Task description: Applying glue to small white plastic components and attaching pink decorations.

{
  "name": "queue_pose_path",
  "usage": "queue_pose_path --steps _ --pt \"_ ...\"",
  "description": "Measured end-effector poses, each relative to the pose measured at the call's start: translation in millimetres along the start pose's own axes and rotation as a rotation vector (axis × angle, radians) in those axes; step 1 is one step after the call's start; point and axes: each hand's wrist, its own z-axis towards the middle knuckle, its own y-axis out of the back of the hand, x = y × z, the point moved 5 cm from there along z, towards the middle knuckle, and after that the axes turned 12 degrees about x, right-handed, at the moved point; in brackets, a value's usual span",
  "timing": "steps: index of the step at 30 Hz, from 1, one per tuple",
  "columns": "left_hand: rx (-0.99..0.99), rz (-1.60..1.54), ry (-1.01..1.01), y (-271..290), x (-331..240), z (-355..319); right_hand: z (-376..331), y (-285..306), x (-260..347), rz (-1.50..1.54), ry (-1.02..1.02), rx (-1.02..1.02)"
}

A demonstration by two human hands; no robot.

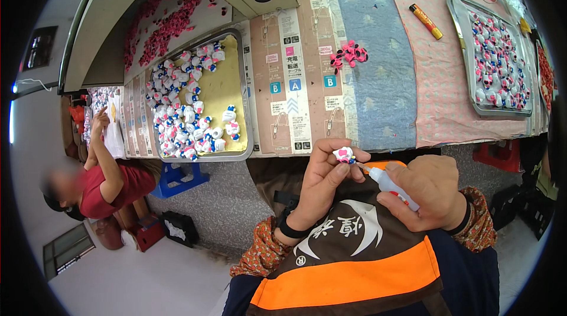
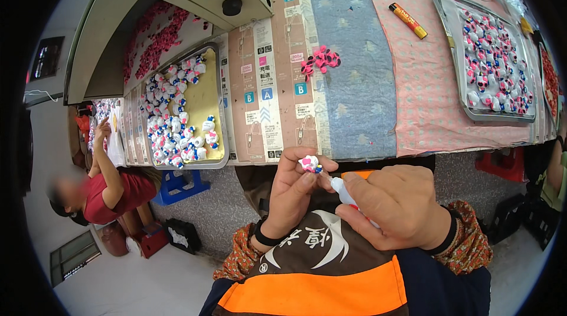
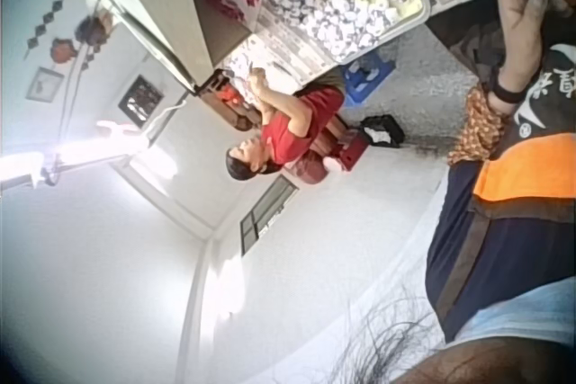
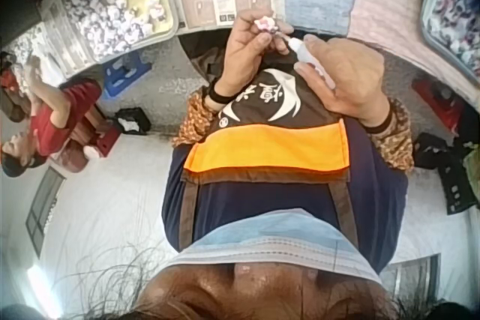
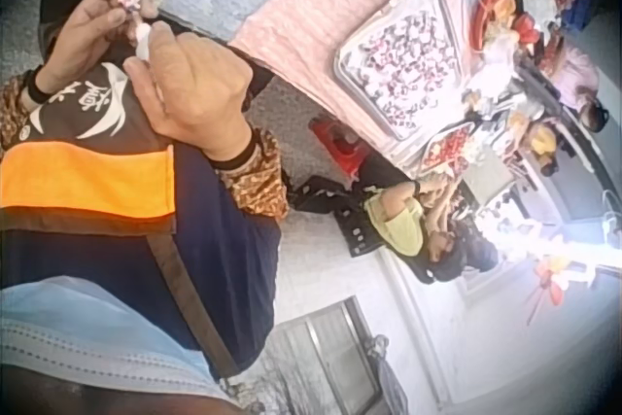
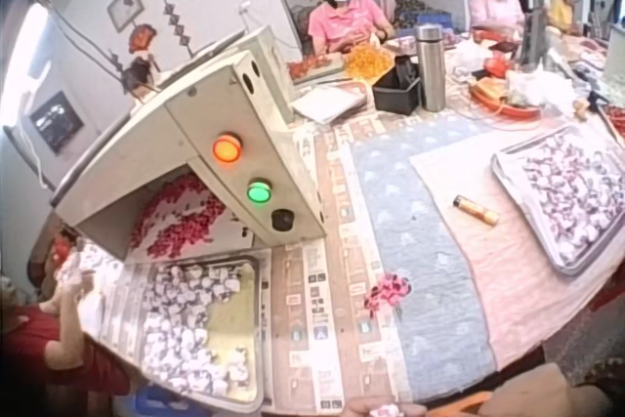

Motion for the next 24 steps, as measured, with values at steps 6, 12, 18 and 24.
queue_pose_path --steps 6,12,18,24 --pt "0.012 0.044 -0.011 -1.3 -0.8 -0.1 3.7 -0.6 1.7 -0.021 0.001 0.025" --pt "0.006 0.037 0.002 -0.9 0.4 -0.6 5.5 -1.2 3.2 -0.042 0.002 0.06" --pt "-0.013 -0.053 0.059 0.1 2.8 -0.6 5.5 1.4 2.3 -0.012 0.002 0.032" --pt "-0.017 -0.037 0.077 -0.3 3.6 0.1 4.6 -0.6 -0.3 -0.009 -0.032 0.022"
